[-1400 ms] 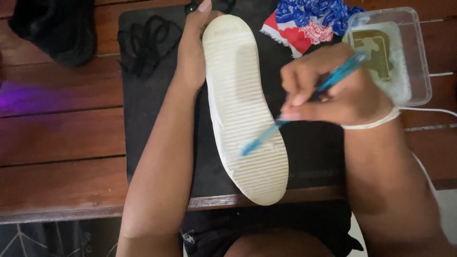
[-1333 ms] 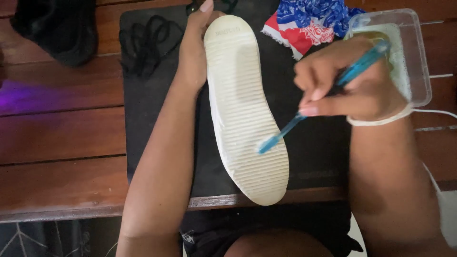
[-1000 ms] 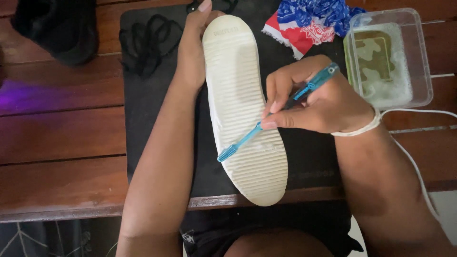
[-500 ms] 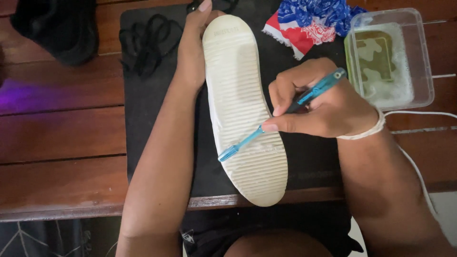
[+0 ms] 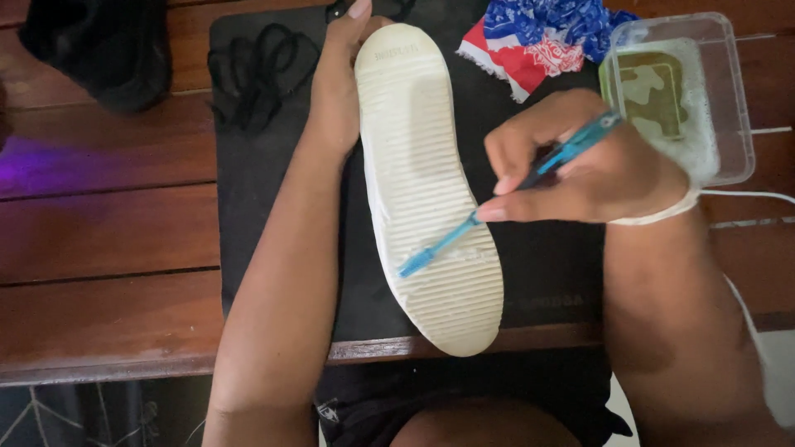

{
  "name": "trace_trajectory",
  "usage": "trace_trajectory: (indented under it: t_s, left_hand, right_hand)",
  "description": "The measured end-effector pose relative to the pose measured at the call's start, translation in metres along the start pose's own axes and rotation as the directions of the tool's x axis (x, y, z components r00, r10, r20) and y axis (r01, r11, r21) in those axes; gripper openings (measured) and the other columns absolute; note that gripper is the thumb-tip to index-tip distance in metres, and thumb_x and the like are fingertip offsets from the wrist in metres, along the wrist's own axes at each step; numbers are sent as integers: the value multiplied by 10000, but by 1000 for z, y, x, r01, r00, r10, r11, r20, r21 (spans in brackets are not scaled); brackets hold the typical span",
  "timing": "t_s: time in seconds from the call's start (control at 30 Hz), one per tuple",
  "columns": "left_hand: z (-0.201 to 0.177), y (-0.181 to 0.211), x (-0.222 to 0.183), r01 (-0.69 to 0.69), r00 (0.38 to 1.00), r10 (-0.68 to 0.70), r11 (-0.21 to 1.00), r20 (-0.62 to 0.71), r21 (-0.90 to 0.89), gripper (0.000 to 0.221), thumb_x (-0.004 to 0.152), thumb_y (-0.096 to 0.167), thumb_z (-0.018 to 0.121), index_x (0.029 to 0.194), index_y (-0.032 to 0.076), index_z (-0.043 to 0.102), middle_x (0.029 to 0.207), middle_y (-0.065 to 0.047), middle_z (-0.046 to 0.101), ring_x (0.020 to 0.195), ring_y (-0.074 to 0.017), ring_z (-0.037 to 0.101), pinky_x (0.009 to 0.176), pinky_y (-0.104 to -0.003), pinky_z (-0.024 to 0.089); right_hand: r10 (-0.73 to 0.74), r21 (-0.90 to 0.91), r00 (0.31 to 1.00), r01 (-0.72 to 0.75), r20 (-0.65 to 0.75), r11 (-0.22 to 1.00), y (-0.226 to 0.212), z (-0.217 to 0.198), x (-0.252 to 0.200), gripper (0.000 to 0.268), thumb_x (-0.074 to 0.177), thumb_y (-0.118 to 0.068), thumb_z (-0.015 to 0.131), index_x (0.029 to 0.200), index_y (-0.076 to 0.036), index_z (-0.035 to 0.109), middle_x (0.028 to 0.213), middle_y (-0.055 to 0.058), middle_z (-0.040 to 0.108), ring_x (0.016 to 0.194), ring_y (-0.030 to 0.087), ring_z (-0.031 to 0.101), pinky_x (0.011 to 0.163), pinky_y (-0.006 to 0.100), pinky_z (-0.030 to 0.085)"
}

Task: Brushing and cleaning a shoe sole using a toothbrush and soapy water.

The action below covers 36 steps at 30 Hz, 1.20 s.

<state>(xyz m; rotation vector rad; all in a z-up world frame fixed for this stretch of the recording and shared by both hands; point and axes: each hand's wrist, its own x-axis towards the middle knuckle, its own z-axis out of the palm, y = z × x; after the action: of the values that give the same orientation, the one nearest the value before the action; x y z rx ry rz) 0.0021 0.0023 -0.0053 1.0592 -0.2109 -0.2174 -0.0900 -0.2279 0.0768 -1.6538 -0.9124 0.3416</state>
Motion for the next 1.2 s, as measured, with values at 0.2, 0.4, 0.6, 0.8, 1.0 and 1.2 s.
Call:
trace_trajectory:
  t_s: [0.2, 0.4, 0.6, 0.8, 1.0, 1.2]
  left_hand:
    - [5, 6, -5, -17, 1000, 18, 998, -12, 56, 447, 903, 451, 541, 574, 197, 376, 565, 69, 344, 546, -71, 338, 608, -312, 321]
    - [2, 2, -1, 28, 990, -22, 999, -136, 37, 389, 870, 433, 562, 619, 135, 553, 592, 40, 478, 583, -90, 436, 604, -294, 346]
    - [10, 7, -4, 56, 988, -50, 998, -145, 34, 373, 861, 418, 585, 603, 152, 546, 590, 51, 480, 587, -85, 466, 646, -301, 405]
    - [7, 5, -2, 48, 996, -53, 996, -73, -69, 408, 869, 394, 609, 568, 186, 428, 575, 69, 387, 540, -76, 371, 563, -290, 295]
    - [3, 0, 0, 14, 999, -15, 1000, -41, -10, 383, 904, 428, 558, 634, 158, 582, 600, 45, 510, 572, -87, 477, 609, -302, 377]
    - [-6, -13, 9, 122, 960, -134, 991, -245, -63, 293, 890, 388, 652, 792, 115, 696, 739, -18, 661, 693, -120, 608, 687, -272, 482]
  right_hand:
    - [35, -183, 999, -35, -6, 982, -3, -30, -14, 324, 670, -46, 877, 647, -55, 554, 562, 32, 535, 444, 83, 459, 405, 175, 365]
    - [22, -59, 999, -24, -29, 998, 2, 5, 2, 345, 768, -53, 847, 688, -62, 512, 593, 44, 518, 483, 98, 404, 457, 208, 298]
    - [-107, 67, 993, 103, 53, 992, 5, -25, -9, 343, 731, 52, 741, 644, -71, 433, 545, 26, 391, 466, 128, 352, 439, 221, 286]
    - [-21, 23, 998, 23, -56, 999, 9, -5, -2, 340, 748, -28, 834, 710, -58, 497, 597, 59, 459, 517, 130, 407, 495, 241, 308]
    - [-68, 3, 993, 69, -98, 998, 15, -3, 0, 270, 722, -72, 869, 732, -50, 600, 791, 118, 635, 601, 162, 587, 543, 231, 482]
    - [-9, 233, 987, 47, -162, 971, 27, 4, 2, 409, 667, -26, 893, 793, -110, 513, 776, 161, 681, 679, 191, 680, 605, 273, 583]
